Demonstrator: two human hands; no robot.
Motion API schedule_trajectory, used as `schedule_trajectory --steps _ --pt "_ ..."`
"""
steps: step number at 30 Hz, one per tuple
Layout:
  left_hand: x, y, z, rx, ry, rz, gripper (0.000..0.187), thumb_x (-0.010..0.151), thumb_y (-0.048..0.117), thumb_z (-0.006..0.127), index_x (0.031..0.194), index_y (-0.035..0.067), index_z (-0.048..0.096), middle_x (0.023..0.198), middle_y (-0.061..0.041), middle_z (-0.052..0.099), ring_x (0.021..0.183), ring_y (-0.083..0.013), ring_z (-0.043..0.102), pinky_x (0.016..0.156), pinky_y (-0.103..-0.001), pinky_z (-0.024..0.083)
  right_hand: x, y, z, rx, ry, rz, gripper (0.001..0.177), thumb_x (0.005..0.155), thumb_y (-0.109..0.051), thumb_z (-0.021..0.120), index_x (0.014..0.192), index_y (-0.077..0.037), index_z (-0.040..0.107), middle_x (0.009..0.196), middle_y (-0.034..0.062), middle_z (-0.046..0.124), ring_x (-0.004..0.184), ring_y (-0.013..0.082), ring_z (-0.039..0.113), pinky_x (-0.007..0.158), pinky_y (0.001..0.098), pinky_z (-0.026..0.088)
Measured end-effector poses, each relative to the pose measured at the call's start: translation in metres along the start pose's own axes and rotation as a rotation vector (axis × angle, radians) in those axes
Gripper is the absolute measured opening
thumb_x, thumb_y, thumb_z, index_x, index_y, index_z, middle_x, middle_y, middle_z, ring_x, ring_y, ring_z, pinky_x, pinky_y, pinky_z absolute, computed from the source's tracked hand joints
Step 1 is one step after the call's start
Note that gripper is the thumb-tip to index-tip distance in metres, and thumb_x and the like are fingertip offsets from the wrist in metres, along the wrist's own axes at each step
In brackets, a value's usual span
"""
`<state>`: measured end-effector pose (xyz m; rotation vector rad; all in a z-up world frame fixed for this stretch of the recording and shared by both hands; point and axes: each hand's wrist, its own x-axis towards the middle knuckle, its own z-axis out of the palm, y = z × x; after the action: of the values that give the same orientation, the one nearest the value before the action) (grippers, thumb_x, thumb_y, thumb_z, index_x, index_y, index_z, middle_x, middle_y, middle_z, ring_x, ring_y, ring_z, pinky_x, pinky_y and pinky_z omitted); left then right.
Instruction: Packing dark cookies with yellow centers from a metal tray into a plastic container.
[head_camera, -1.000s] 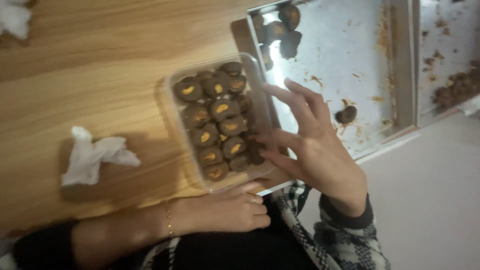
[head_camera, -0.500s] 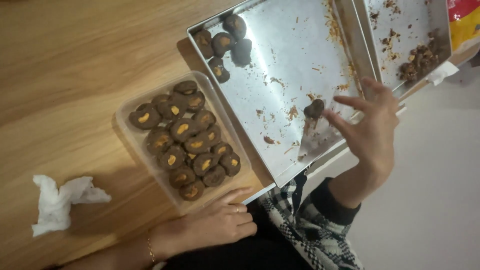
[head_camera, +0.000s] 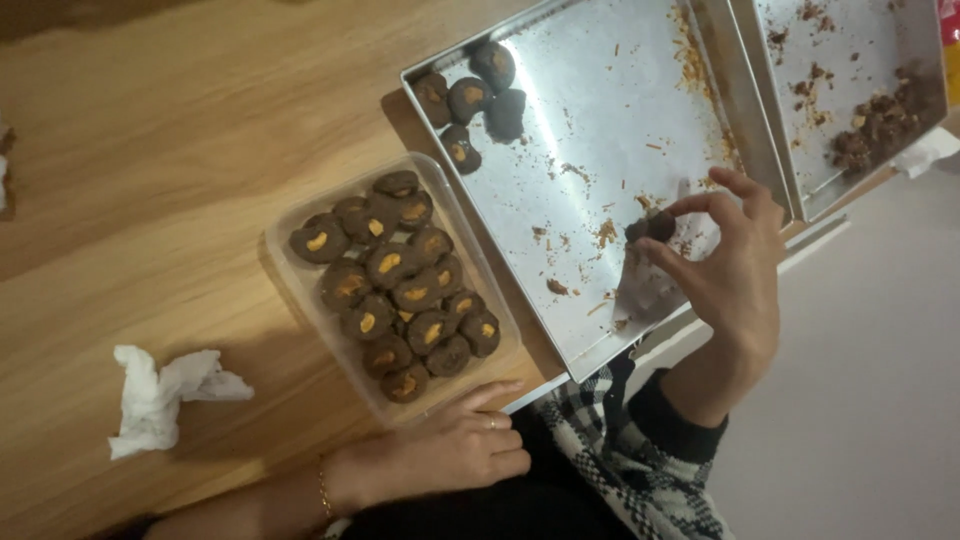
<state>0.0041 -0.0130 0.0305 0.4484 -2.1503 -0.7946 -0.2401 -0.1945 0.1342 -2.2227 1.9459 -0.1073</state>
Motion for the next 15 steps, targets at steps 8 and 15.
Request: schedule_trajectory --steps 8,15 --pt "0.003 0.001 -0.009 0.008 -0.021 -0.004 0.032 0.086 -0.027 0.060 0.088 0.005 0.060 0.069 -0.001 0.042 0.064 -0.0153 0.045 0.126 -0.056 0.036 -0.002 0.007 -0.004 0.032 -0.060 -0.096 0.029 0.080 -0.024 0.087 0.104 -0.014 0.076 0.141 0.0148 0.052 0.134 0.0367 0.042 0.104 0.0580 0.034" --pt "0.006 0.002 -0.014 -0.015 -0.006 -0.004 0.036 0.078 -0.031 0.059 0.087 0.004 0.059 0.067 -0.002 0.043 0.062 -0.0158 0.044 0.125 -0.057 0.038 -0.004 0.012 -0.006 0.084 -0.047 -0.181 0.018 0.085 -0.013 0.084 0.102 -0.011 0.075 0.140 0.0131 0.055 0.134 0.0364 0.047 0.105 0.0546 0.041"
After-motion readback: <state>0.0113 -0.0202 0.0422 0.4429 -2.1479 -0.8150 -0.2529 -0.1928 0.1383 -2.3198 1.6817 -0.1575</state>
